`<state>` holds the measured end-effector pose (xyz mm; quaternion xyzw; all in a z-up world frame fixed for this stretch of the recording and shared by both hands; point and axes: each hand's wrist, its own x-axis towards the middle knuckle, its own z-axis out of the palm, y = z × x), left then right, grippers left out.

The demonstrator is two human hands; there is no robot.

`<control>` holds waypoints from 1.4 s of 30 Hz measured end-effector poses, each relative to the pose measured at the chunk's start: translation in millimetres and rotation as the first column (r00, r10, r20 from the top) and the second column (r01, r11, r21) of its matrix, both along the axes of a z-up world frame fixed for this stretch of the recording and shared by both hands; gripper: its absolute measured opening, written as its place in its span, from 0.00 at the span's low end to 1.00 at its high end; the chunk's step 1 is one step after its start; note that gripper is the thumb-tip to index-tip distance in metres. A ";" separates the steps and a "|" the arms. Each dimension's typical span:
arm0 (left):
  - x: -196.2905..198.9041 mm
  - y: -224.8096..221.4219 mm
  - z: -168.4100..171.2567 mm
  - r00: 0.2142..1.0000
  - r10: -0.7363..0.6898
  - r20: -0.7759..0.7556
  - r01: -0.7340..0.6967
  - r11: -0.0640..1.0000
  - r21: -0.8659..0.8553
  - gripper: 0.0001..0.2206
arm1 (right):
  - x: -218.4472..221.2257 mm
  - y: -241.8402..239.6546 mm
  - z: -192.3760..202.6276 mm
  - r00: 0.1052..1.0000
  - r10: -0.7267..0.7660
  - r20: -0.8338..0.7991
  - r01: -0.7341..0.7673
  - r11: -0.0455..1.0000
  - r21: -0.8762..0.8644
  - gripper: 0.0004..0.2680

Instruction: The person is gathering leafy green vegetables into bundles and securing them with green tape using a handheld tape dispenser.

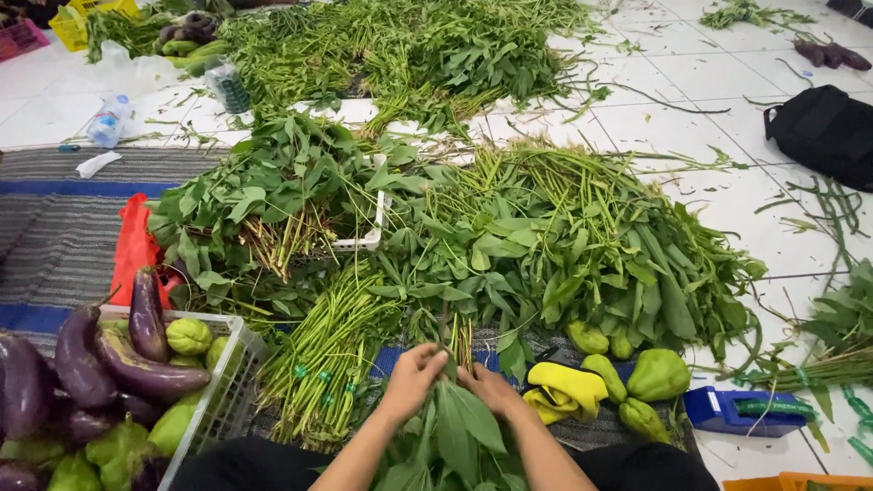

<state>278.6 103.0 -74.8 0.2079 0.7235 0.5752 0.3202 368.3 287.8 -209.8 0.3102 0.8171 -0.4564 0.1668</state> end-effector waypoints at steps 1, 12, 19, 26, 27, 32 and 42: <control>0.4 2.4 -7.4 1.000 0.000 0.002 0.000 1.000 -0.003 0.11 | -0.1 -4.0 14.9 1.000 0.000 0.002 0.000 1.000 -0.003 0.31; -1.3 9.4 -57.0 0.808 -0.465 -0.360 0.134 0.741 -0.658 0.26 | -8.8 -2.1 12.8 0.999 0.049 0.012 -0.050 0.993 0.105 0.26; -13.4 2.4 -50.5 0.824 -0.512 -0.243 0.277 0.738 -0.615 0.22 | -13.6 -2.9 16.6 1.000 0.010 0.027 -0.012 0.998 0.066 0.20; -28.1 0.7 -13.1 0.771 -0.611 -0.181 0.303 0.602 -0.739 0.23 | -19.6 3.1 4.3 0.999 -0.017 0.044 0.014 0.997 0.074 0.18; -31.8 1.0 -2.9 0.791 -0.585 -0.181 0.277 0.605 -0.747 0.23 | -20.7 4.9 -2.1 0.999 -0.015 0.033 0.013 0.997 0.073 0.18; -76.3 -21.9 59.2 0.893 -0.254 -0.371 0.023 0.850 -0.526 0.11 | -22.7 0.3 20.8 0.994 0.004 0.105 -0.009 0.999 0.044 0.19; -212.3 -102.2 104.6 0.692 0.444 -0.570 -0.547 0.837 -0.011 0.17 | -32.7 -2.3 40.7 0.989 -0.072 0.130 0.080 0.995 -0.055 0.17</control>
